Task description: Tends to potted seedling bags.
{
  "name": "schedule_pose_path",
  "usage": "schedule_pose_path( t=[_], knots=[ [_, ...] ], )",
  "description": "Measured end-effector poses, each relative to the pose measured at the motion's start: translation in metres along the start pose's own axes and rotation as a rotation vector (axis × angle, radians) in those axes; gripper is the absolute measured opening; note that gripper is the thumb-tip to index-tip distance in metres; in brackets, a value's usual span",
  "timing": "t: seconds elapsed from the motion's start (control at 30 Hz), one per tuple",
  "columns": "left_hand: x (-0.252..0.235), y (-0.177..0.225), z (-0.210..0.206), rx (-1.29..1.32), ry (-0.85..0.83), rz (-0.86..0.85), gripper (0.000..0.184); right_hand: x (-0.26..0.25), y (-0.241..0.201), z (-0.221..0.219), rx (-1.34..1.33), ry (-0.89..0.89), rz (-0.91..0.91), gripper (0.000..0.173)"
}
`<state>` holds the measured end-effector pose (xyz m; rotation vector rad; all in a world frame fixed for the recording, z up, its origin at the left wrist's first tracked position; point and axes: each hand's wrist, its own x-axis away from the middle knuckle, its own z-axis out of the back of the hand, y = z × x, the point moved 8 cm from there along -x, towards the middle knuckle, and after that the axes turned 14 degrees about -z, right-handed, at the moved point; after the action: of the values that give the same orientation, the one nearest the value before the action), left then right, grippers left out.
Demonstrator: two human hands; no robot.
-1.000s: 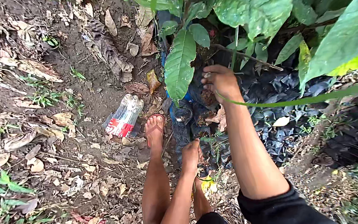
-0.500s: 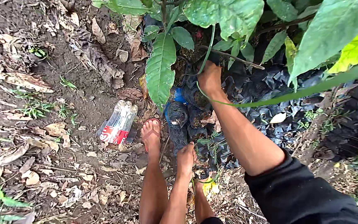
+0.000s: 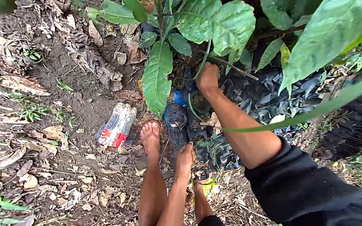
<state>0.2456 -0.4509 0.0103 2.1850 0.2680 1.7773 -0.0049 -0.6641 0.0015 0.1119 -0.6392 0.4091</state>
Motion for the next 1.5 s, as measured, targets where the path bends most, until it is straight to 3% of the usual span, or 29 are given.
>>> schedule_pose_path(
  t=[0.13,0.3,0.47,0.6,0.67,0.73,0.87,0.93,1.1,1.17,1.23,1.3,1.4,1.43,1.5],
  knots=[
    [-0.002,-0.001,0.005,-0.031,-0.009,0.009,0.043,0.001,-0.007,-0.003,0.081,-0.04,-0.087,0.028],
    [0.003,-0.012,0.012,-0.061,-0.012,0.008,0.043,0.001,-0.007,-0.006,0.054,0.021,-0.023,0.026],
    [0.004,-0.008,0.014,-0.06,-0.05,-0.023,0.042,0.036,0.002,0.004,-0.325,0.154,0.164,0.031],
    [0.007,-0.008,0.018,-0.051,-0.061,-0.025,0.043,0.088,-0.024,-0.022,-0.414,0.243,0.437,0.059],
    [0.007,-0.006,0.024,-0.039,-0.05,-0.024,0.043,0.091,-0.043,-0.035,-0.249,0.28,0.52,0.079],
    [0.007,-0.006,0.031,-0.013,-0.031,-0.017,0.042,0.08,-0.052,-0.044,-0.002,0.28,0.513,0.088],
    [0.007,-0.004,0.042,0.015,-0.013,-0.018,0.043,0.056,-0.067,-0.063,0.442,0.369,0.488,0.062],
    [0.005,-0.001,0.043,0.016,-0.023,-0.034,0.044,0.052,-0.076,-0.062,0.484,0.364,0.487,0.051],
    [0.005,0.002,0.052,0.007,-0.005,-0.045,0.044,0.068,-0.08,-0.012,0.125,0.264,0.657,0.029],
    [0.004,0.003,0.052,0.016,-0.004,-0.058,0.044,0.077,-0.059,0.017,-0.028,0.209,0.577,0.022],
    [0.005,0.004,0.051,0.01,-0.011,-0.062,0.043,0.071,-0.021,0.032,-0.067,0.179,0.338,0.033],
    [0.006,0.003,0.049,-0.004,0.0,-0.057,0.042,0.057,0.014,0.025,-0.09,0.075,0.107,0.059],
    [-0.008,0.018,0.065,-0.078,0.081,-0.185,0.032,0.034,0.024,-0.014,-0.09,-0.015,0.029,0.102],
    [-0.021,0.031,0.08,-0.097,0.137,-0.263,0.03,0.029,0.019,-0.025,-0.085,0.002,0.03,0.111],
    [-0.052,0.063,0.11,-0.046,0.235,-0.332,0.043,0.025,0.012,-0.04,-0.054,0.085,0.009,0.117]
  ],
)
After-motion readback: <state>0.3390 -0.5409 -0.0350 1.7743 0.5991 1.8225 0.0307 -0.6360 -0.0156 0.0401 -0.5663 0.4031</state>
